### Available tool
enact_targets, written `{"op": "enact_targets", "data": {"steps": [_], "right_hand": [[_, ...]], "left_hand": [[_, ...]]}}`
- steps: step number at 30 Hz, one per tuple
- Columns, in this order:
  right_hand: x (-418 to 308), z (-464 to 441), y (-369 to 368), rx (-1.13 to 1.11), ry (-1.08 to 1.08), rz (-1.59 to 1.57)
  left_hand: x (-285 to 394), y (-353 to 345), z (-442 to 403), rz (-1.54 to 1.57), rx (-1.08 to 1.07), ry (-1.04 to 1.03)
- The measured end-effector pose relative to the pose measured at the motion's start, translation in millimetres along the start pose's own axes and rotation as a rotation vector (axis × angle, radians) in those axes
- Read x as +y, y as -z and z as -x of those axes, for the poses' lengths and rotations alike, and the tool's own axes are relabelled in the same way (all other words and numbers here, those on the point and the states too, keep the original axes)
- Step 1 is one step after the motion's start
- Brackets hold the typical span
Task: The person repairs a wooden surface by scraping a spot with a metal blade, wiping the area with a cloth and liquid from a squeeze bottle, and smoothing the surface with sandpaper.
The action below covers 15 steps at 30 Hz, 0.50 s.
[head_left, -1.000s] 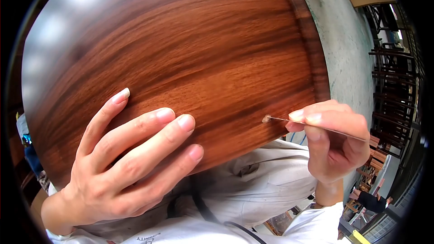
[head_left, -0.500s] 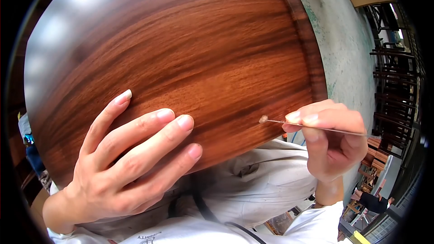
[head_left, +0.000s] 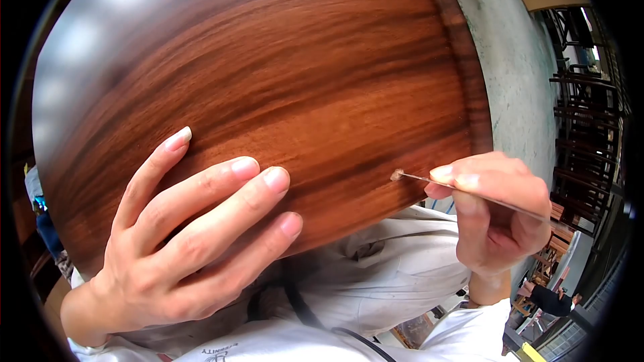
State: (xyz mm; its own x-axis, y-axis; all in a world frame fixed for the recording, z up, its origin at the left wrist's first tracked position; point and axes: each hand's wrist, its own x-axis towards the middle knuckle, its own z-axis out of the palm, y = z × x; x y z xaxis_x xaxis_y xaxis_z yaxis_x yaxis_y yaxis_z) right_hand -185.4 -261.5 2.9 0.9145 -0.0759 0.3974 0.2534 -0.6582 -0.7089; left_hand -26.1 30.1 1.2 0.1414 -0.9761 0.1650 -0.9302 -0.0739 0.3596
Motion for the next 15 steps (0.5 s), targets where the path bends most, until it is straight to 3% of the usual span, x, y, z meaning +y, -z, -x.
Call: {"op": "enact_targets", "data": {"steps": [6,15], "right_hand": [[1,15,23,0.331,0.064,-0.018],[-31,46,31,0.156,-0.171,-0.003]], "left_hand": [[-2,4,1,-0.011,-0.021,0.001],[2,-3,-55,-0.003,-0.08,-0.065]]}}
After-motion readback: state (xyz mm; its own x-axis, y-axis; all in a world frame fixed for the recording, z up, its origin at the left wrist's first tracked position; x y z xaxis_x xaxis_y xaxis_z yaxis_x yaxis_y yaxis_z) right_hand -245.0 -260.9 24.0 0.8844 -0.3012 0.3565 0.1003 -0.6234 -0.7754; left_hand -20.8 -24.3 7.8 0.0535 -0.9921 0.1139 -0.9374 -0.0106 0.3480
